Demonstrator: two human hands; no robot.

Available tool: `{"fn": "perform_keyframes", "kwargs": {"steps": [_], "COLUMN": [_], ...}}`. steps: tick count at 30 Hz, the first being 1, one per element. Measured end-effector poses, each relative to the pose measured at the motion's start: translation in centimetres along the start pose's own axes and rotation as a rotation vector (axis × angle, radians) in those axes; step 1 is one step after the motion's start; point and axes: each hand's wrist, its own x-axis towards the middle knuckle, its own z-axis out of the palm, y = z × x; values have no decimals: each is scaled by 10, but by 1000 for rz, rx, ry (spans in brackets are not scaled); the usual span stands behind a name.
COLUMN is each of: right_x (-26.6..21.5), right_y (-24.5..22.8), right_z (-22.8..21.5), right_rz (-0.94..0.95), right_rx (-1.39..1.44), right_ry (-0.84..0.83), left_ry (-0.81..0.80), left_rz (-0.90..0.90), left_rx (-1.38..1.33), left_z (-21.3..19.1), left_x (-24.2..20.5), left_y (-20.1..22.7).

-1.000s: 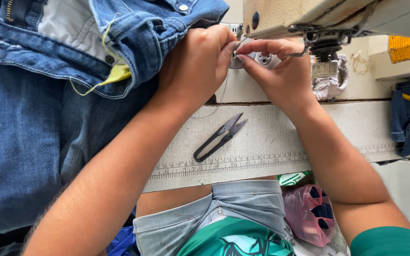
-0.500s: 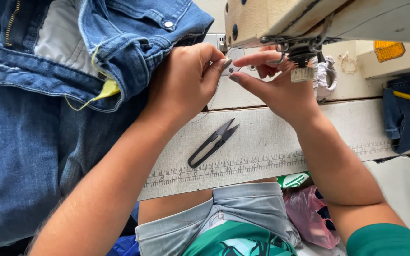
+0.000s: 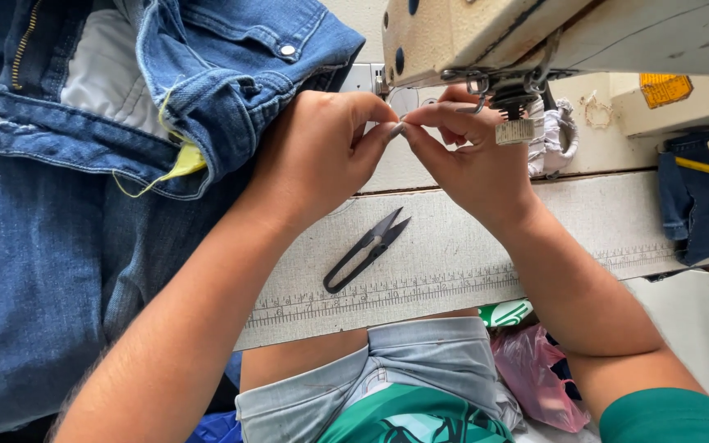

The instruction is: Sewing small denim parts and trimming them with scissors at a sewing station.

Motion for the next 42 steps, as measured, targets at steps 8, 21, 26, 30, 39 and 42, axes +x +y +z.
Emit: {"fn": "perform_keyframes", "kwargs": {"steps": [8,21,26,30,39,42], "right_x": [2,28,26,26,27,28], "right_y": [-4,17,20,21,23,21], "right_z": [0,4,3,4,4,3], "right_rz": [261,259,173,184,123,120], "right_rx": [-171,56,12,8,35,41], "right_ry": [45,-56,-48,-43,-40,-61], "left_ry": [117,203,199,219,225,261], "left_rz": [129,25,90,106,83,103], "left_rx": [102,230,246,233,275,308], "left_z": [5,17,16,17,19,19], "left_x": [3,8,8,8,11,12], "left_y": [-14,-25,-29,-30,-32,-32]}}
